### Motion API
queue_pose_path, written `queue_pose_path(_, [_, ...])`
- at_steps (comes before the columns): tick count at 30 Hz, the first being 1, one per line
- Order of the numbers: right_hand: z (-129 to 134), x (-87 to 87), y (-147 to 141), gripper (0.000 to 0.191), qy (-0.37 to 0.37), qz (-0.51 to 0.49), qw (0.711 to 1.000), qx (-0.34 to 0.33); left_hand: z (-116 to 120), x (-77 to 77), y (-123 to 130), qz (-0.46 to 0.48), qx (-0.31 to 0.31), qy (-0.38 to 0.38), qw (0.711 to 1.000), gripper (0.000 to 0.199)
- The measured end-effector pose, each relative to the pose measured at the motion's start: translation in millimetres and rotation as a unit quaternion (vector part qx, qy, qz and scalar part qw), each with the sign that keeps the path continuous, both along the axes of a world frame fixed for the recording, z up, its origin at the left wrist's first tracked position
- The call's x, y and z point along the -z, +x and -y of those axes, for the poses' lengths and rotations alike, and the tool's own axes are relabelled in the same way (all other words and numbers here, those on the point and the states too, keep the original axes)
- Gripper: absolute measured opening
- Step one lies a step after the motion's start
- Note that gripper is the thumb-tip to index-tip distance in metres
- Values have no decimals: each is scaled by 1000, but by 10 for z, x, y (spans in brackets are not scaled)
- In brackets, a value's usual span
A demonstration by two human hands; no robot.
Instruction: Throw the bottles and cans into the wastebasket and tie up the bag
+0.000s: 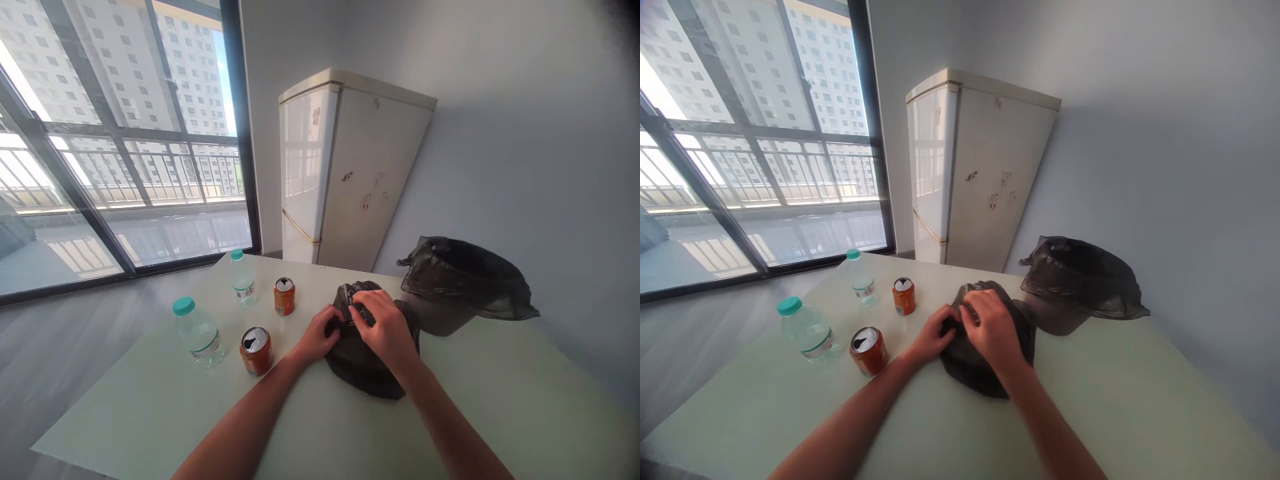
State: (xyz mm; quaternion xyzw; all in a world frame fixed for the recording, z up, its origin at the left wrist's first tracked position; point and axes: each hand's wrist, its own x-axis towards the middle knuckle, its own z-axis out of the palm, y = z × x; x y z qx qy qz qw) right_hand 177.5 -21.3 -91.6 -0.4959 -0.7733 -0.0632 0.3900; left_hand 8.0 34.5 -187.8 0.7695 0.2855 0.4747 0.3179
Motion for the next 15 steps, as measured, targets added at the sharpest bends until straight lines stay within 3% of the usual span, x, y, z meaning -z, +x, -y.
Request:
queue_pose_path(1, [10,27,233,17,-3,19,1000,20,-45,49,-24,45,27,-48,997,40])
queue_pose_path(4, [59,196,721,49,-71,104,986,108,-151,145,-55,55,-53,-74,994,58])
queue_pose_path(7, [162,352,806,38,-207,105,956,180,-202,172,-49,29,-108,-74,991,46])
queue_pose_path(9, [294,353,697,25,-301,59,935,177,-216,174,-49,5,-149,-65,987,26])
queue_pose_path(11, [478,248,546,17,-390,6,916,96,-224,176,-57,-16,-197,-61,978,17])
queue_pose_path(14, [751,-33,389,14,-505,-3,852,-138,-224,182,-78,-29,-249,-63,966,18])
queue_pose_path(15, [809,-125,374,17,-523,-2,832,-185,-219,180,-84,-31,-257,-64,964,18])
